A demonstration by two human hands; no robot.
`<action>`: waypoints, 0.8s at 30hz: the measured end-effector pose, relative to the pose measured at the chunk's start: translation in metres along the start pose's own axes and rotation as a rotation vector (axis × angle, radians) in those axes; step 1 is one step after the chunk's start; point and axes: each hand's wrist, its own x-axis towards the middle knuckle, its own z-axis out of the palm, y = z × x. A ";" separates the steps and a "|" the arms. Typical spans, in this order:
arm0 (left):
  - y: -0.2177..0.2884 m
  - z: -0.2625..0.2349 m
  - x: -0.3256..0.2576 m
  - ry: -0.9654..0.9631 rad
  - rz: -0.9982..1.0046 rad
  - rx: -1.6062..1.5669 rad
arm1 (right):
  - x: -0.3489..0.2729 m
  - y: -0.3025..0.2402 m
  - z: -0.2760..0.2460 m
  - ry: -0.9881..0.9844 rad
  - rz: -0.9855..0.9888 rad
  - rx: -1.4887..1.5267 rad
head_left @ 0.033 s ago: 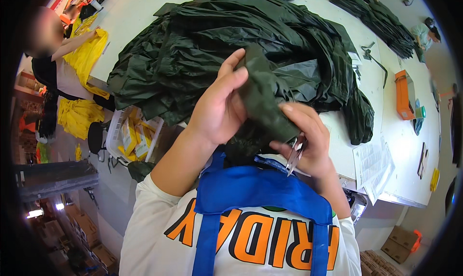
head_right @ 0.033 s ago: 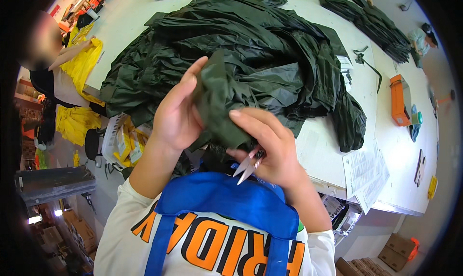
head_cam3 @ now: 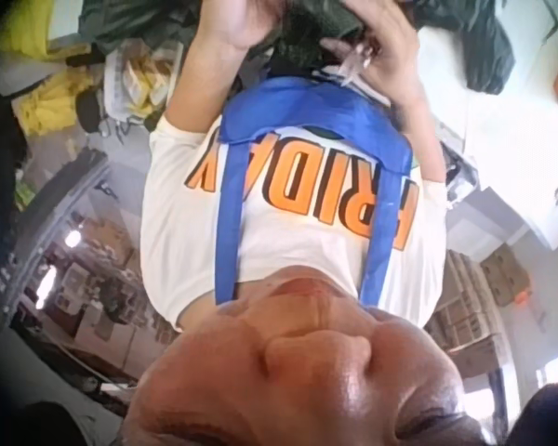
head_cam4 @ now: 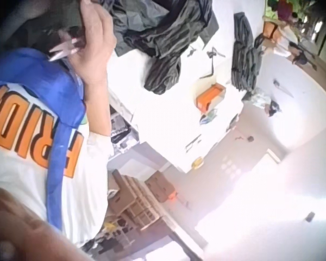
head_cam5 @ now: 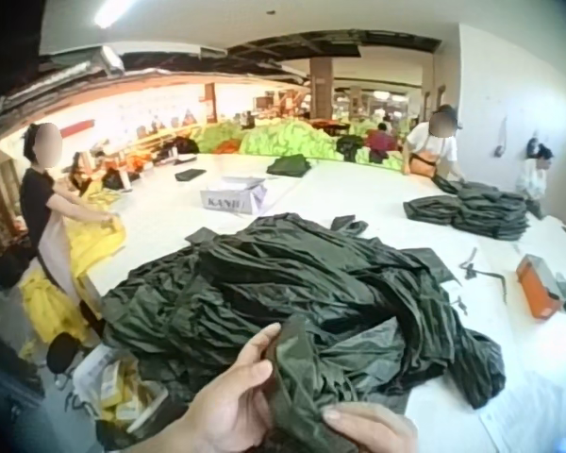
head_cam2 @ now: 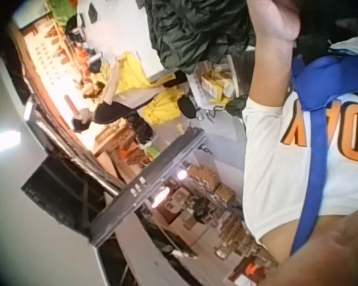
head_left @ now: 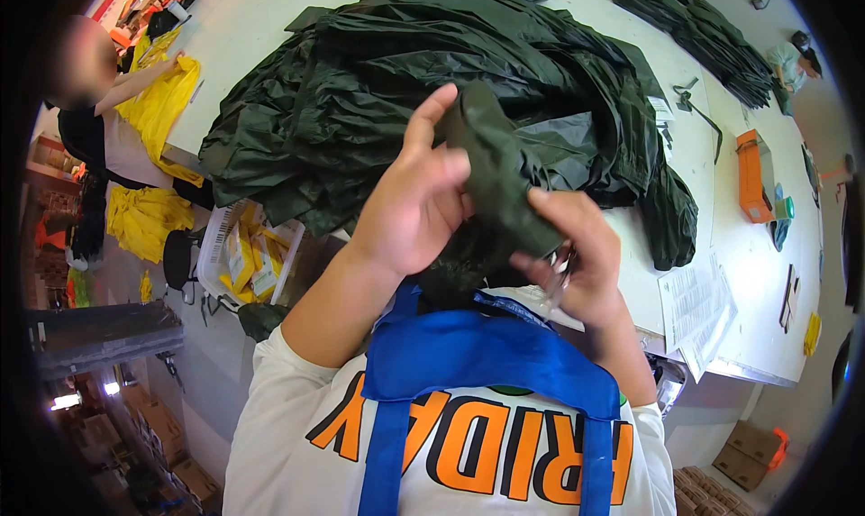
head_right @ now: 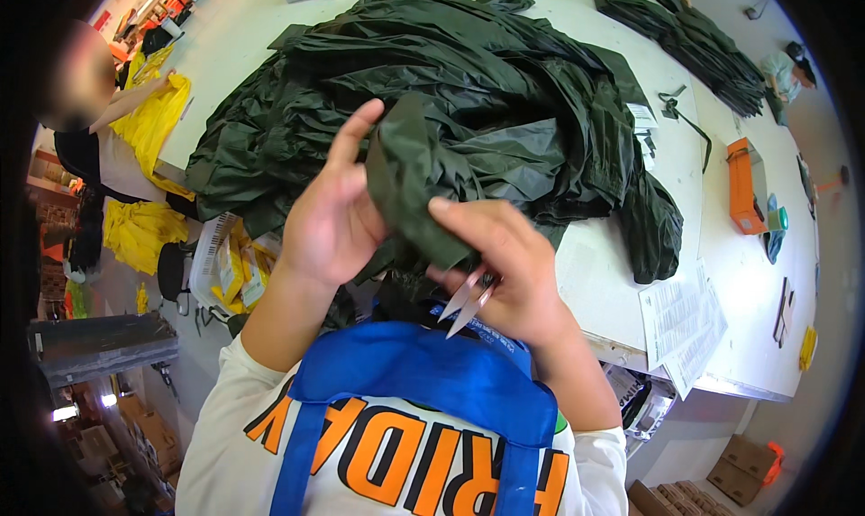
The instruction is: The person repeatedly picks up dark green jackets from a pile and uses small scissors to cut off tags or excess fabric from the cuffs. The person handles each jacket one at a time, trims the cuff area, and places the jacket back on the pile.
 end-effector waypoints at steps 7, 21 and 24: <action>-0.033 0.017 0.007 -0.285 0.683 1.199 | 0.016 -0.016 0.006 0.370 0.414 0.919; -0.012 0.040 0.013 -0.297 0.698 1.625 | 0.014 -0.021 -0.057 0.059 0.482 0.429; 0.007 0.030 0.016 -0.450 0.452 1.382 | 0.018 -0.022 -0.075 -0.102 0.413 0.215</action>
